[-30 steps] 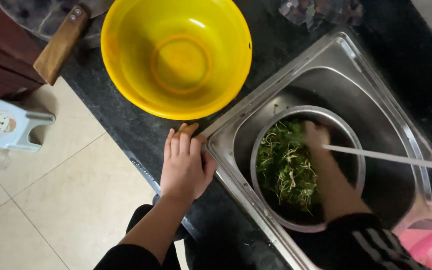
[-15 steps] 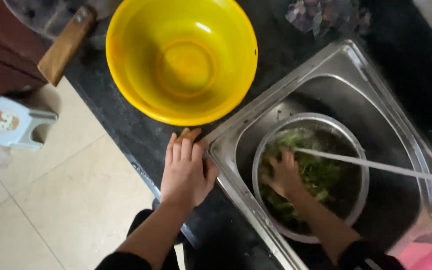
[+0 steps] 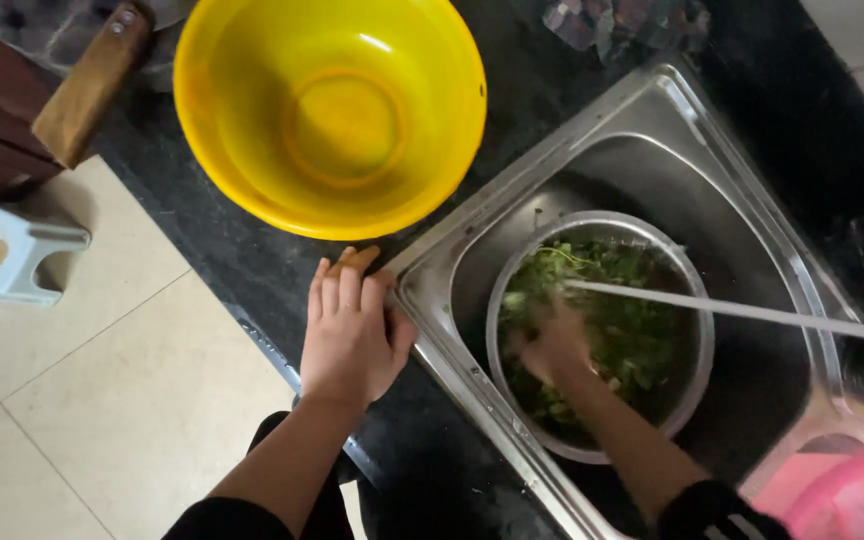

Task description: Washing green leafy vegetables in a sink by rinsing them in a bowl and transferring them to a strainer.

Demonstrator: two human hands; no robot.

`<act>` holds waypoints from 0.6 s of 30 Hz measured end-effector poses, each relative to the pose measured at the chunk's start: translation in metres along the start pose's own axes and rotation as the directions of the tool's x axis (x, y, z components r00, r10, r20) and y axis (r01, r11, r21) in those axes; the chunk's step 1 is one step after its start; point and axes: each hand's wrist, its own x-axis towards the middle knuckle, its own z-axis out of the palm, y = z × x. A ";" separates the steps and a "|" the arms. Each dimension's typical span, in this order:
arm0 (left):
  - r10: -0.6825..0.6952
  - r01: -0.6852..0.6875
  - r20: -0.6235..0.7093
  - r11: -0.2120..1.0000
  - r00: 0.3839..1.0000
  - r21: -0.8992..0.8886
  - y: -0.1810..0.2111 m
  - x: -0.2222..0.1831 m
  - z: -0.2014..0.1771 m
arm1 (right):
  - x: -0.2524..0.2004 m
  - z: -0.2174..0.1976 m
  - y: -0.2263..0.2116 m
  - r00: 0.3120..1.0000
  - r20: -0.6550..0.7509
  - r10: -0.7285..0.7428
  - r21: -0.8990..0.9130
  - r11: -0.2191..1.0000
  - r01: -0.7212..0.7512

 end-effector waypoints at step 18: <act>-0.025 0.026 0.014 0.999 1.000 -0.031 0.002 0.002 -0.008 | -0.032 -0.020 0.010 0.977 0.159 -0.142 0.213 0.971 0.107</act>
